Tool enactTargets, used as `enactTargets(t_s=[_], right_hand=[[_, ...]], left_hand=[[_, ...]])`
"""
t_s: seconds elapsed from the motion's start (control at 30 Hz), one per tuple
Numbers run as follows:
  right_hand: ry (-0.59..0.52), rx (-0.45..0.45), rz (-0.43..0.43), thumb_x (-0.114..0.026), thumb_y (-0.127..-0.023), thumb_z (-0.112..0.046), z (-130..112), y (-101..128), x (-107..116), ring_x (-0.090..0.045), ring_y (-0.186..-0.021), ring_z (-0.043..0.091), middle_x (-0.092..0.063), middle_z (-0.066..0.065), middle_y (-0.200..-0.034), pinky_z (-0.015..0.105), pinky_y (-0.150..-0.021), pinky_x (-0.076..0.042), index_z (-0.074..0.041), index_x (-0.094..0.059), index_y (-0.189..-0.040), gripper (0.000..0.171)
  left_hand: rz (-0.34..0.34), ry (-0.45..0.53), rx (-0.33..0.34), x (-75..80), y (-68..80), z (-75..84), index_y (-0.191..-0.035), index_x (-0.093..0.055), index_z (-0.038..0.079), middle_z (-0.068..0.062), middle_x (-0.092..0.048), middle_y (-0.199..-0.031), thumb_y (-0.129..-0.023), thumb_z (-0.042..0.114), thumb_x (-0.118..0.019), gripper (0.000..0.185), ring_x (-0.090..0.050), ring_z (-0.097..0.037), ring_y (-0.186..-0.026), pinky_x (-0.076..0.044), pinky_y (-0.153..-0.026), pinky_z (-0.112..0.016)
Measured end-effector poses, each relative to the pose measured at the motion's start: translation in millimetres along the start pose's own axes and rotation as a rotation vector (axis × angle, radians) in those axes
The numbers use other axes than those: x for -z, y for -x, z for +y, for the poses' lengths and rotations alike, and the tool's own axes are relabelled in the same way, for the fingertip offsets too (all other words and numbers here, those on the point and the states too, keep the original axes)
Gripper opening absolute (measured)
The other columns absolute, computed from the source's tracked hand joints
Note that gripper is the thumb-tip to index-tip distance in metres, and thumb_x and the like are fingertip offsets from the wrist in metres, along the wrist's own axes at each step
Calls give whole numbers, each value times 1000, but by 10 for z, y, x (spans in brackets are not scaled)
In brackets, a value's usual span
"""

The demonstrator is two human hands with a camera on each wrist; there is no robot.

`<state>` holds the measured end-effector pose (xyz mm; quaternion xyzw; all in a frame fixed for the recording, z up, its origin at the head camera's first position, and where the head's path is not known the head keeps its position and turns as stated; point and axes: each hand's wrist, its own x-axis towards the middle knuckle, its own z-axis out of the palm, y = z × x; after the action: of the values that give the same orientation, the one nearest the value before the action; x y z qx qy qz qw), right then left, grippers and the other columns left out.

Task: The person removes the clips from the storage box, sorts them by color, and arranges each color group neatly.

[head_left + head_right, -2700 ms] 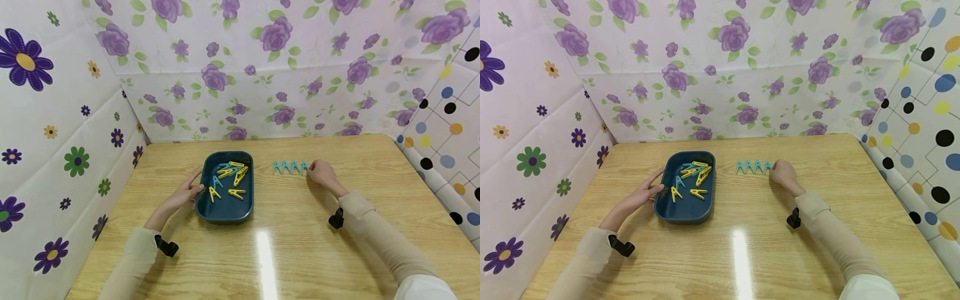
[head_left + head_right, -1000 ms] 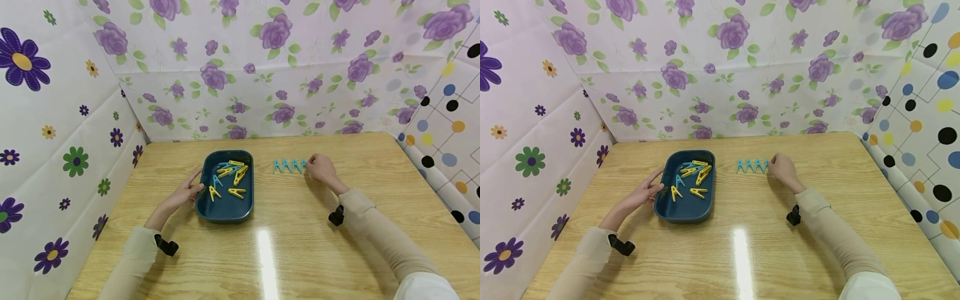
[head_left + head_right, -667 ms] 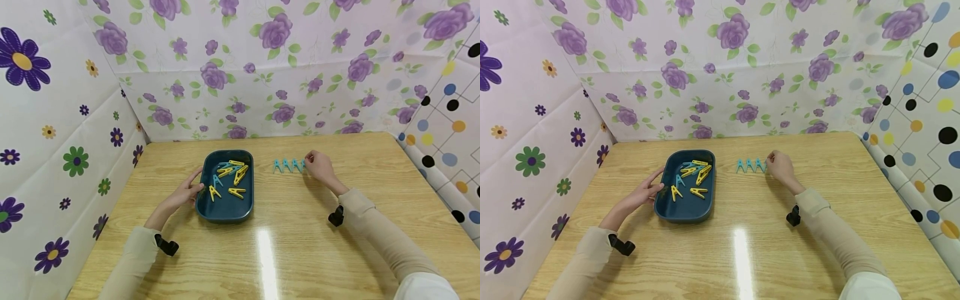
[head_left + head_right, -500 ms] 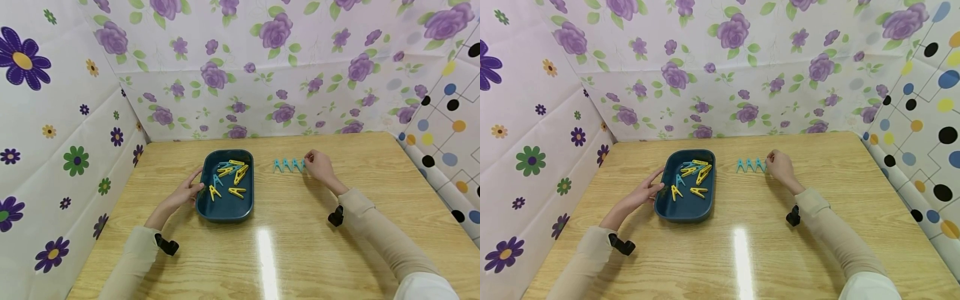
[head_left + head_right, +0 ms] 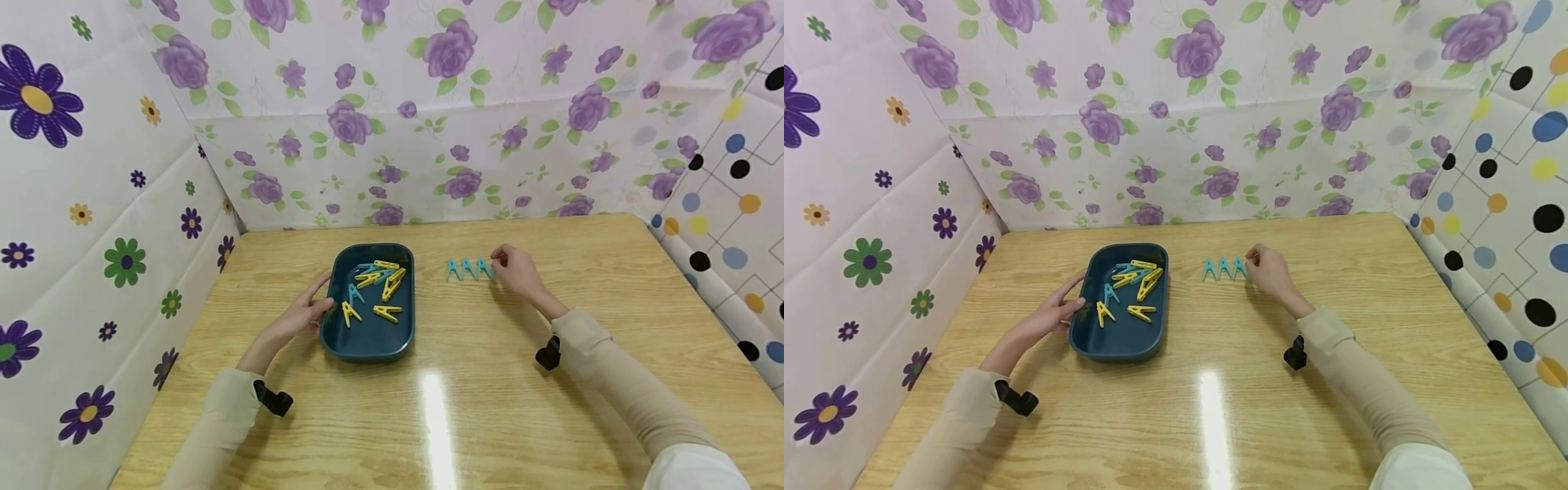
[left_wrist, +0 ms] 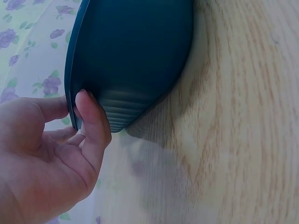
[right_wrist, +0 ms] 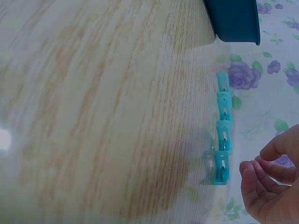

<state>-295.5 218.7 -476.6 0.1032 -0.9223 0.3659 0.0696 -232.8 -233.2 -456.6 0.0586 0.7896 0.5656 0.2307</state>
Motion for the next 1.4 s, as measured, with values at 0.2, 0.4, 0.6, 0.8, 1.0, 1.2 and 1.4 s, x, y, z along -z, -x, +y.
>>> enactTargets(t_s=[0.2,0.4,0.6,0.8,1.0,1.2,1.4], right_hand=[[16,14,-10,-46,-94,-6,-5,-14,-21,-60,-80,29,-65,21,-96,39,-71,-49,7,-62,-109,24],[53,47,-26,-48,-95,-6,-43,-33,-54,-60,-80,28,-64,20,-94,39,-71,-50,7,-62,-107,23],[65,72,-41,-49,-95,-7,-115,-38,-74,-61,-87,30,-63,20,-99,43,-76,-52,7,-62,-110,24],[87,107,-71,-49,-94,-6,-155,-56,-95,-60,-94,32,-62,21,-105,44,-80,-51,6,-61,-113,26],[106,136,-107,-51,-94,-6,-192,-67,-101,-58,-99,35,-60,25,-111,46,-83,-50,7,-59,-117,28],[127,188,-140,-53,-96,-9,-204,-72,-125,-58,-105,36,-60,23,-117,47,-86,-50,5,-59,-119,27],[101,278,-192,-50,-100,-13,-195,-91,-179,-58,-113,34,-60,19,-123,49,-92,-49,1,-57,-123,28]], left_hand=[[6,-3,6,-5,-8,-8,-156,-9,33,-3,-51,-74,-105,21,-41,61,-45,-15,-61,-48,-58,-33],[-1,-3,0,-16,-3,-3,-157,-8,31,-3,-51,-75,-105,21,-41,62,-45,-15,-61,-48,-59,-34],[10,-5,2,-5,-8,0,-156,-9,32,-14,-60,-93,-105,23,-43,62,-47,-14,-62,-49,-58,-34],[-4,-6,-1,6,2,6,-156,-8,32,-14,-61,-93,-105,24,-43,63,-48,-13,-60,-49,-58,-34],[-13,-7,-14,6,14,-6,-157,-7,31,-12,-59,-86,-105,24,-43,63,-47,-13,-58,-48,-57,-33],[-10,5,-12,14,22,4,-156,-8,31,-15,-61,-91,-105,24,-42,62,-49,-13,-58,-49,-56,-33],[-10,-3,-11,9,22,16,-156,-7,32,-14,-60,-90,-105,24,-42,62,-47,-14,-59,-49,-57,-34]])
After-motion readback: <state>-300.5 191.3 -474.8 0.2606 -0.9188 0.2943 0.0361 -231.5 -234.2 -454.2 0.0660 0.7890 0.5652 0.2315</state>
